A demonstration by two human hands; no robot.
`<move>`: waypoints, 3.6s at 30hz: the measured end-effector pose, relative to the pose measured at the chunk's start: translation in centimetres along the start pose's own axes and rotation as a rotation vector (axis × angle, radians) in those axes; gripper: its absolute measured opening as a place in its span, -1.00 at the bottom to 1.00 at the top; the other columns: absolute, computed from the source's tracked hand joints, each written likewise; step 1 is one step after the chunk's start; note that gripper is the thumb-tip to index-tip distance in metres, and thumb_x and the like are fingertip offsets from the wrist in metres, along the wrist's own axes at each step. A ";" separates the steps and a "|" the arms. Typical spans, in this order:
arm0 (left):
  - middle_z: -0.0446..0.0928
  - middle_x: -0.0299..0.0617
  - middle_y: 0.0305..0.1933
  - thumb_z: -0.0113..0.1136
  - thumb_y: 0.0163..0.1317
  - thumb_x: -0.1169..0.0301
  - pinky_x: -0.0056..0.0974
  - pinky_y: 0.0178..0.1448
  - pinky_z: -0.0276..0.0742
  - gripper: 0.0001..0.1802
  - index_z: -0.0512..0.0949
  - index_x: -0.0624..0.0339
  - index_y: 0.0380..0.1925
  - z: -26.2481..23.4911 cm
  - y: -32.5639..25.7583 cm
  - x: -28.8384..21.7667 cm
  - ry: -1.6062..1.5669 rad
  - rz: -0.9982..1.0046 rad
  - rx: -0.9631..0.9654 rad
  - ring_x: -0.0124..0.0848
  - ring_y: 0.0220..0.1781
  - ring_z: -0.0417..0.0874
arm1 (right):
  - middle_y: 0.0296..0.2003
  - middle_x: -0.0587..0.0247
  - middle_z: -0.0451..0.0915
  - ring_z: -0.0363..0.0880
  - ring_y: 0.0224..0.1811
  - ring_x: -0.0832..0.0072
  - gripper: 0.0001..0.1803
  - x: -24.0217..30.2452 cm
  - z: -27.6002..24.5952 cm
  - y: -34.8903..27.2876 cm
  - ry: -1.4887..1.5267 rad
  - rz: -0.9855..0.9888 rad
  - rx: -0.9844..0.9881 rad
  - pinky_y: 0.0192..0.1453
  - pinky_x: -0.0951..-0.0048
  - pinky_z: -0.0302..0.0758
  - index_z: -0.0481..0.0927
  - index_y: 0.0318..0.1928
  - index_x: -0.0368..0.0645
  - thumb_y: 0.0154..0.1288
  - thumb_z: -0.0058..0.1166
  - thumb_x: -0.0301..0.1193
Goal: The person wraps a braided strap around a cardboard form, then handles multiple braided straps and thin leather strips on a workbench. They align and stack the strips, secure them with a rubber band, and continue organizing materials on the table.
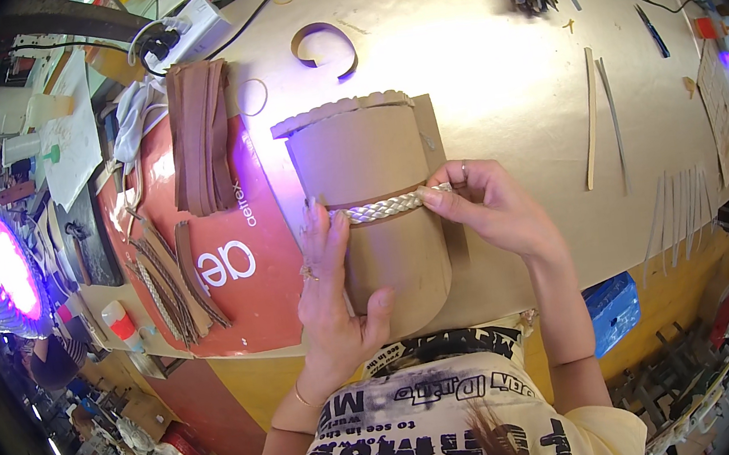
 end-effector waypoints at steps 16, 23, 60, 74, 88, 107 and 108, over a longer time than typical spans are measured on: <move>0.03 0.30 0.55 0.23 0.31 0.19 0.25 0.56 -0.09 -0.28 0.30 0.27 0.40 -0.9 -1.2 -1.5 0.175 0.111 -0.058 0.29 0.58 0.02 | -0.70 0.45 0.42 0.27 -0.66 0.76 -0.71 3.1 3.4 -0.8 -0.166 -0.241 -0.226 -0.59 0.58 0.22 0.64 -0.35 -0.30 0.29 0.28 -0.27; -0.06 0.31 0.58 0.28 0.24 0.16 0.23 0.56 -0.04 -0.18 0.26 0.25 0.44 0.2 -0.2 -1.1 0.064 0.073 0.076 0.30 0.59 -0.05 | -0.45 0.46 0.58 0.45 -0.40 0.73 -0.78 3.4 2.0 -1.2 -0.060 -0.203 -0.135 -0.23 0.62 0.42 0.61 -0.38 -0.25 0.30 0.30 -0.36; 0.11 0.52 0.44 0.15 0.23 -0.24 0.21 0.48 0.17 -0.17 0.40 0.14 0.31 1.3 1.1 -4.6 0.707 0.047 0.152 0.30 0.45 0.26 | -0.53 0.34 0.58 0.46 -0.47 0.67 -0.86 8.0 3.3 -2.9 -0.404 -0.623 -0.272 -0.32 0.59 0.42 0.62 -0.41 -0.33 0.21 0.31 -0.53; 0.12 0.56 0.42 0.11 0.21 -0.29 0.23 0.46 0.21 -0.12 0.40 0.15 0.32 1.0 1.0 -4.4 0.675 0.055 0.186 0.32 0.45 0.25 | -0.47 0.43 0.58 0.45 -0.35 0.73 -0.76 4.6 1.3 -1.3 -0.203 -0.291 -0.211 -0.18 0.60 0.43 0.63 -0.38 -0.33 0.31 0.30 -0.38; 0.10 0.60 0.41 0.11 0.20 -0.31 0.22 0.45 0.22 -0.09 0.41 0.19 0.31 0.9 1.1 -4.5 0.664 0.074 0.186 0.35 0.43 0.27 | -0.49 0.40 0.58 0.42 -0.42 0.71 -0.76 3.5 1.6 -0.6 -0.150 -0.290 -0.203 -0.30 0.59 0.42 0.64 -0.35 -0.35 0.33 0.27 -0.37; 0.29 0.52 0.32 0.01 0.25 -0.33 0.11 0.38 0.38 -0.16 0.47 0.08 0.29 1.1 1.8 -5.2 0.814 0.088 0.143 0.26 0.33 0.44 | -0.59 0.58 0.37 0.23 -0.57 0.82 -0.62 0.0 1.7 0.6 0.211 -0.091 -0.182 -0.53 0.69 0.19 0.44 -0.38 -0.08 0.22 0.41 -0.20; 0.28 0.52 0.33 0.02 0.26 -0.32 0.10 0.38 0.39 -0.17 0.47 0.08 0.28 1.1 1.8 -5.2 0.820 0.087 0.136 0.27 0.32 0.44 | -0.59 0.57 0.36 0.23 -0.56 0.81 -0.61 -0.3 1.9 0.7 0.229 -0.094 -0.174 -0.53 0.68 0.19 0.42 -0.37 -0.07 0.22 0.41 -0.19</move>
Point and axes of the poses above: each hand's wrist, its own y-axis towards the middle knuckle, its own z-axis out of the palm, x = y × z, the point moved 4 cm from there along y, towards the middle knuckle
